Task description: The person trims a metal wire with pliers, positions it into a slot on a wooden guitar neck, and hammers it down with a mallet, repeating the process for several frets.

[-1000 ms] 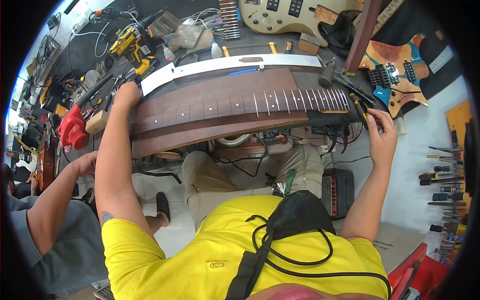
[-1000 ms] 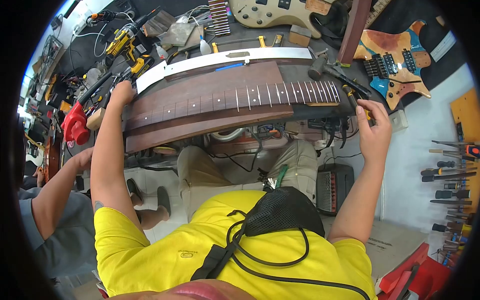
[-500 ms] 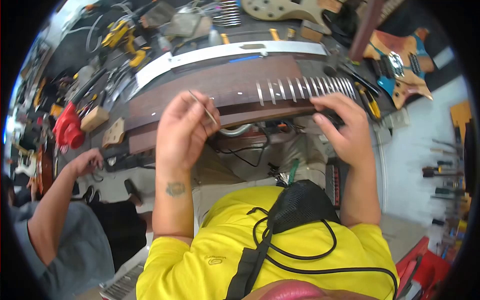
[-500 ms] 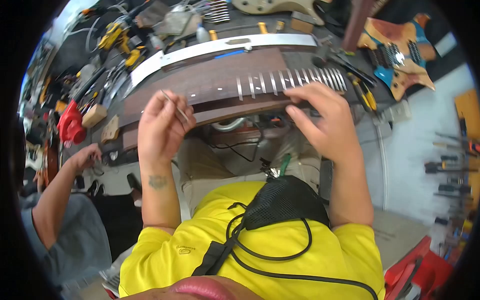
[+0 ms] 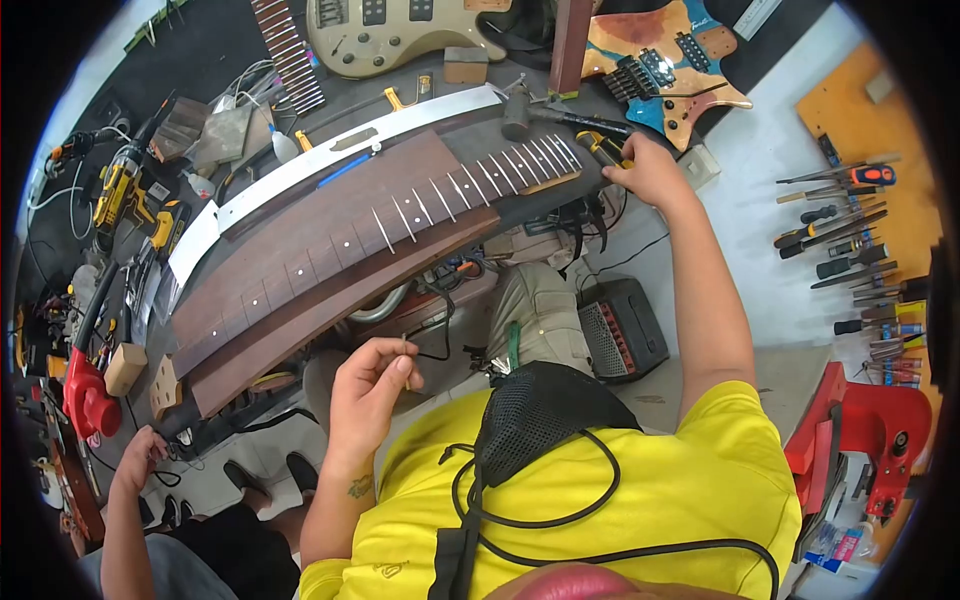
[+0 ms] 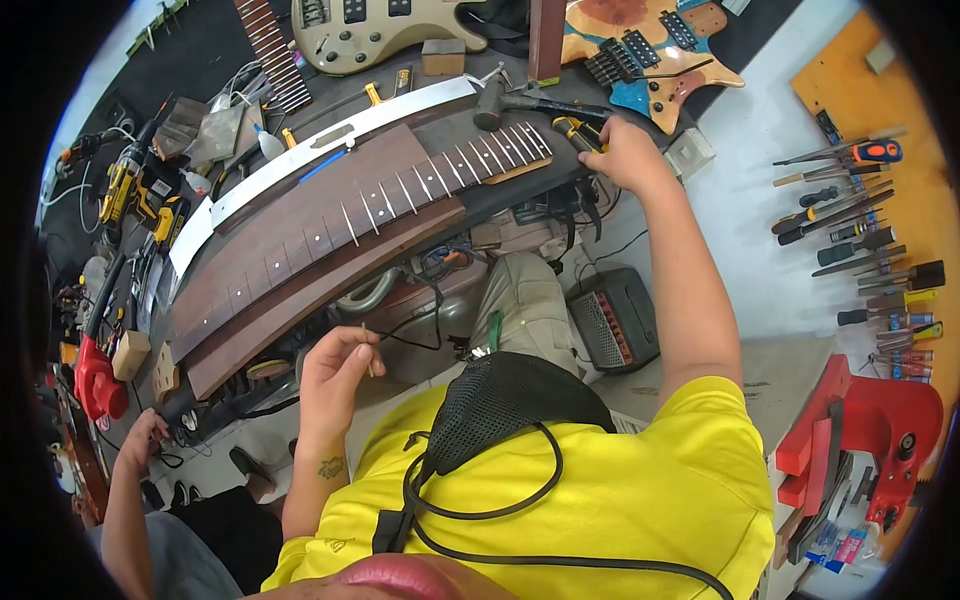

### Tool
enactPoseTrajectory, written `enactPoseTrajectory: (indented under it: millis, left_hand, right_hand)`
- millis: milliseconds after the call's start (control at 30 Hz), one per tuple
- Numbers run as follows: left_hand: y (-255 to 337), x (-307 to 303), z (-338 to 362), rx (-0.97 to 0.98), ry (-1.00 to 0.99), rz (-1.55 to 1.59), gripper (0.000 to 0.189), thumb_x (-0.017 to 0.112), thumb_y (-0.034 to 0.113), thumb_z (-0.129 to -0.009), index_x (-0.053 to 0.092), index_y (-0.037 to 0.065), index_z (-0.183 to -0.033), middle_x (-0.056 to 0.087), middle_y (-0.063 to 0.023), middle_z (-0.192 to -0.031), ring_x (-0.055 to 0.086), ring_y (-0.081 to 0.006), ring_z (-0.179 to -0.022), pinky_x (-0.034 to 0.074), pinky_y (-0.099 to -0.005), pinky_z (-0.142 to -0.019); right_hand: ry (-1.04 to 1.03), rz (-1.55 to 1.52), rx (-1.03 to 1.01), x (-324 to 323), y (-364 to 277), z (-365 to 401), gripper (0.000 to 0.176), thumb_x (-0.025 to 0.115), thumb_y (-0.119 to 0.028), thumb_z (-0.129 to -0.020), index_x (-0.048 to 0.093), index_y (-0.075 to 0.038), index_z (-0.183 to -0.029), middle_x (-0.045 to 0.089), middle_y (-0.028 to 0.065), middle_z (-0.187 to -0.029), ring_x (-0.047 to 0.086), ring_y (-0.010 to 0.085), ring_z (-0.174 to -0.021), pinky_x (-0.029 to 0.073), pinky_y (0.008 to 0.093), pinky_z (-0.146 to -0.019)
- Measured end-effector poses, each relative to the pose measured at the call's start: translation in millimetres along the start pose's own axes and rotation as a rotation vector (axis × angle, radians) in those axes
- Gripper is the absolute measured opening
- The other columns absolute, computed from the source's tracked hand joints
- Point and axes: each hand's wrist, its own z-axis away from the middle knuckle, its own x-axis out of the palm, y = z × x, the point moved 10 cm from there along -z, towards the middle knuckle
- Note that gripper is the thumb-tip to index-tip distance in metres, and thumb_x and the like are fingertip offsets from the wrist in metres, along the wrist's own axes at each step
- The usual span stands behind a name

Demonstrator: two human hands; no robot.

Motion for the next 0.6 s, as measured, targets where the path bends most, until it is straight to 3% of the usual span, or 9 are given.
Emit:
enactPoseTrajectory:
  millis: [133,233,300,367,433,500,533,600]
  left_hand:
    - [14.4,18.3,-3.4,0.008,-0.048,-0.012,0.015,0.064,0.006,-0.109,0.069,-0.003,-0.119,0.071,-0.0045,-0.093,0.066,-0.0115,-0.086,0.052,-0.0273,-0.081]
    - [8.5,22.0,0.2,-0.037,-0.126,-0.049,0.018,0.065,0.012,-0.111,0.070,-0.001,-0.123,0.070,-0.0005,-0.093,0.064,-0.0067,-0.088,0.052,-0.0240,-0.080]
    - [7.2,15.2,0.0,-0.043,-0.084,-0.074,0.017,0.066,0.012,-0.110,0.071,-0.001,-0.119,0.069,-0.0008,-0.090,0.063,-0.0074,-0.085,0.051,-0.0242,-0.079]
    - [2.1,6.9,0.2,-0.047,-0.036,-0.088,0.016,0.066,0.011,-0.109,0.071,-0.001,-0.116,0.068,-0.0010,-0.088,0.062,-0.0082,-0.083,0.050,-0.0243,-0.078]
    - [-6.6,-3.4,-0.5,-0.050,0.019,-0.046,0.015,0.066,0.012,-0.108,0.072,0.000,-0.114,0.065,0.0013,-0.084,0.058,-0.0064,-0.078,0.046,-0.0233,-0.072]
    - [-7.6,-7.5,-2.2,-0.057,0.030,-0.036,0.015,0.066,0.012,-0.109,0.072,-0.001,-0.114,0.064,0.0024,-0.084,0.056,-0.0054,-0.078,0.046,-0.0230,-0.072]
    - [-5.6,-7.4,-4.6,-0.060,0.030,-0.041,0.015,0.065,0.011,-0.110,0.072,-0.001,-0.114,0.062,0.0034,-0.085,0.054,-0.0044,-0.079,0.046,-0.0227,-0.072]
    - [10.6,-7.8,-12.0,-0.028,0.071,-0.101,0.013,0.065,0.009,-0.108,0.073,-0.001,-0.112,0.064,0.0035,-0.086,0.054,-0.0059,-0.078,0.045,-0.0233,-0.072]
  right_hand:
    - [-0.089,0.080,-0.043,-23.0,-6.5,-8.0,0.053,0.076,-0.041,-0.087,0.072,0.008,-0.106,0.075,0.0310,-0.101,0.073,0.0465,-0.096,0.057,0.0487,-0.090]
    - [-0.155,0.147,0.021,-35.2,18.9,-1.1,0.050,0.068,-0.037,-0.087,0.074,0.010,-0.102,0.074,0.0330,-0.100,0.073,0.0474,-0.096,0.057,0.0505,-0.087]
    - [-0.177,0.081,0.098,-44.4,38.3,15.9,0.048,0.071,-0.037,-0.090,0.075,0.009,-0.101,0.075,0.0279,-0.091,0.074,0.0389,-0.087,0.056,0.0478,-0.080]
    - [-0.231,-0.053,0.247,-43.7,51.9,58.4,0.044,0.074,-0.036,-0.093,0.075,0.007,-0.097,0.073,0.0148,-0.084,0.068,0.0252,-0.079,0.053,0.0421,-0.076]
    - [-0.218,-0.331,0.301,-21.5,73.2,99.1,0.037,0.078,-0.035,-0.094,0.074,0.001,-0.093,0.068,0.0032,-0.082,0.060,0.0153,-0.080,0.050,0.0357,-0.077]
    - [-0.250,-0.664,0.349,9.1,85.2,128.3,0.027,0.080,-0.029,-0.093,0.073,-0.004,-0.095,0.071,-0.0007,-0.089,0.062,0.0138,-0.087,0.048,0.0330,-0.085]
    - [-0.259,-0.660,0.350,14.5,76.7,139.7,0.027,0.080,-0.029,-0.093,0.073,-0.004,-0.095,0.071,-0.0007,-0.089,0.062,0.0138,-0.087,0.048,0.0330,-0.085]
    - [-0.187,-1.034,0.200,20.6,17.9,154.5,0.027,0.083,-0.031,-0.090,0.069,-0.008,-0.095,0.071,0.0038,-0.109,0.062,0.0141,-0.099,0.049,0.0330,-0.092]
